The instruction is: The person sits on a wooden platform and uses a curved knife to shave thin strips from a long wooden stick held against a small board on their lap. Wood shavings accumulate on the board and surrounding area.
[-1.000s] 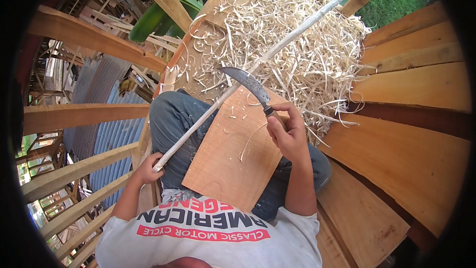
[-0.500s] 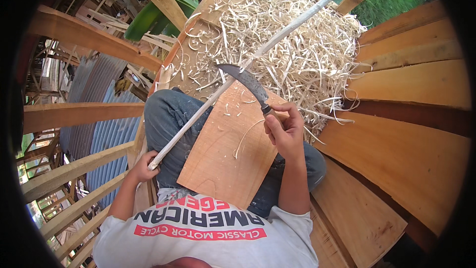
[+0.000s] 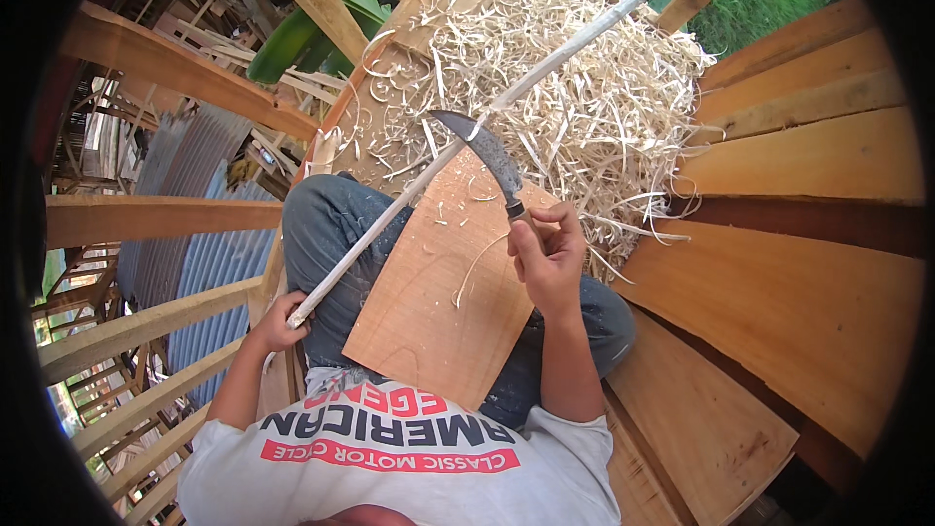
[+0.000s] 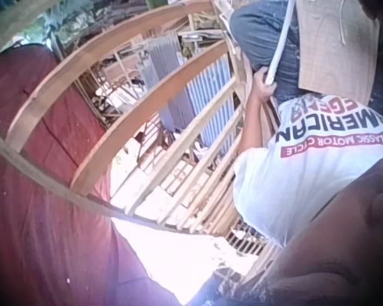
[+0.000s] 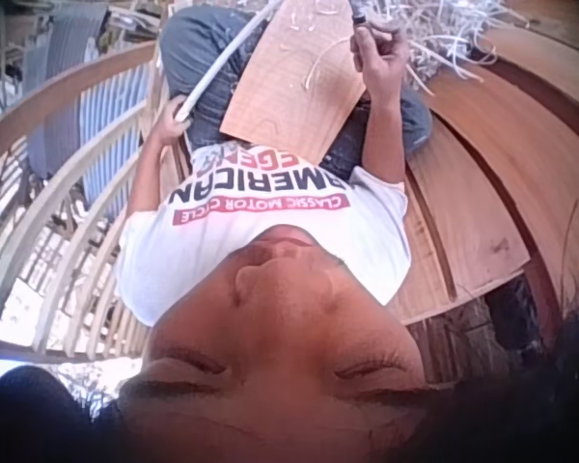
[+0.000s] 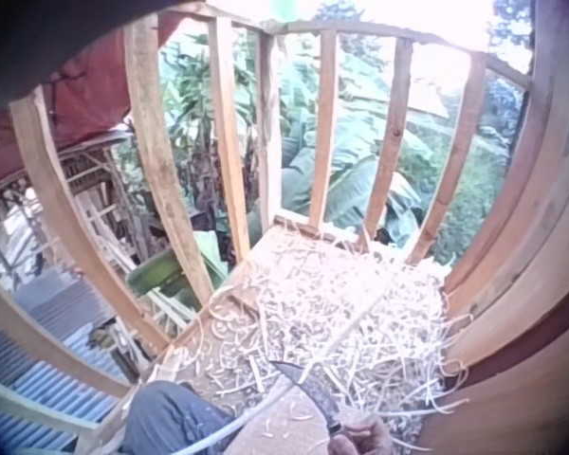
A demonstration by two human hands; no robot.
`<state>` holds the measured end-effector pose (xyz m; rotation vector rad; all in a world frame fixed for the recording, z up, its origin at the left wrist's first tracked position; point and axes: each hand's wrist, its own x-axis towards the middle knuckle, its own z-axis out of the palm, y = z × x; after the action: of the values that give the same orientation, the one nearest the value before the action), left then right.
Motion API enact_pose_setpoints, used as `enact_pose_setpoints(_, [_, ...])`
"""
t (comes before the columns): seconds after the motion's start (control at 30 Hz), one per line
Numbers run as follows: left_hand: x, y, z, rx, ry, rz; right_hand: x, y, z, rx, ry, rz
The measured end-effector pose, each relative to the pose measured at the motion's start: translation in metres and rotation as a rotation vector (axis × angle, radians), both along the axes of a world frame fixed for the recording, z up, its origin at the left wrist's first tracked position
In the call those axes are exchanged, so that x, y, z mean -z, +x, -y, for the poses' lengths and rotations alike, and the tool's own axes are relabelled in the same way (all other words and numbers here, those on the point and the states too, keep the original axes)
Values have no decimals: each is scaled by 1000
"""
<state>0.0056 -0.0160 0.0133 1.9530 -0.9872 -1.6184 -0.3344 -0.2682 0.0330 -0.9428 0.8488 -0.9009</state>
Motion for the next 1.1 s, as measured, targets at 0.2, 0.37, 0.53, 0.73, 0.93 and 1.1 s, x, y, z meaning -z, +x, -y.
enact_pose_setpoints(0.2, [1,0,-3,1,-76,1,1,1,3,-11,-67,-42])
enact_pose_setpoints(0.37, [4,2,-6,1,-27,14,11,-2,3,-228,-284,-78])
enact_pose_setpoints(0.53, [1,1,-2,26,-56,18,2,-2,4,-49,-21,91])
enact_pose_setpoints(0.73, [-4,0,3,10,-69,28,-1,11,-3,185,-76,35])
enact_pose_setpoints(0.93, [-10,-4,5,-26,-44,32,-8,4,18,555,-10,199])
enact_pose_setpoints(1.1, [-7,-1,3,11,-33,22,-2,-11,5,-289,-36,26])
